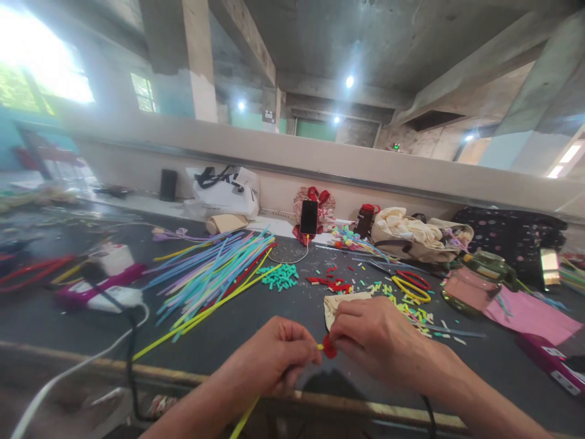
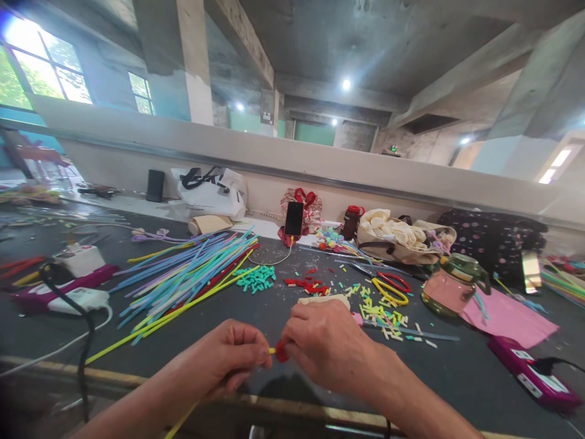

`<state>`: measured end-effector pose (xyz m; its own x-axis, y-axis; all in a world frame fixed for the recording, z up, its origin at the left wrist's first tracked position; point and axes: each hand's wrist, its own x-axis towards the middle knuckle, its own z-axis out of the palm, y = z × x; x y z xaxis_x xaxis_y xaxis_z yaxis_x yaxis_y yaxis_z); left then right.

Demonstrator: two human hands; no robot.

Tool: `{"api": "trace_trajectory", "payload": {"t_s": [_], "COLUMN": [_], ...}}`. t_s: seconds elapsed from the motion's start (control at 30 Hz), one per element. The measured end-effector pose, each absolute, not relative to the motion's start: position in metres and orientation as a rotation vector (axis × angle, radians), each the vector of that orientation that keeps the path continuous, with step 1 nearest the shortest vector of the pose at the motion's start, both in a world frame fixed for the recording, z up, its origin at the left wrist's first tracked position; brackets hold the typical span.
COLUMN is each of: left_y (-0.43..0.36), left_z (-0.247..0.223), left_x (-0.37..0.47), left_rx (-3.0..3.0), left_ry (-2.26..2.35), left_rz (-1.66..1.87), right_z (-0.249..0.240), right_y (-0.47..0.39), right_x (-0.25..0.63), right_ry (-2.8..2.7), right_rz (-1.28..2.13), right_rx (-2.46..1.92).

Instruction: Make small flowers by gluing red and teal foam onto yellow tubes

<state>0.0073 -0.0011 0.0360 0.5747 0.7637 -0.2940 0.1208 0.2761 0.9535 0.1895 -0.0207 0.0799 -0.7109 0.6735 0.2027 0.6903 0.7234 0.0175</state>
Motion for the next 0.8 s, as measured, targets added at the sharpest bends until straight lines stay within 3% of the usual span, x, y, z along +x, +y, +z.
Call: {"api": "trace_trajectory", "payload": {"t_s": [0.57,0.67,0.8], "left_y": [0.001,-0.004,-0.015], "left_z": [0.032,0.035,0.04], "left_x": [0.001,0.0,-0.001], "left_rx": [1.15,1.233,1.397], "left_ry": [0.951,1.051,1.188], "left_rz": [0.706,0.839,1.067], "right_z": [0.081,0.072,0.046], "right_y": [-0.019,-0.02,-0.024], "right_x": [0.194,0.195,0.182], "right_ry": [-2.443,-2.193,-1.636], "right_rz": [-0.027,0.123,0.595], "right_rx": [-1.101,-1.174,-1.202]}}
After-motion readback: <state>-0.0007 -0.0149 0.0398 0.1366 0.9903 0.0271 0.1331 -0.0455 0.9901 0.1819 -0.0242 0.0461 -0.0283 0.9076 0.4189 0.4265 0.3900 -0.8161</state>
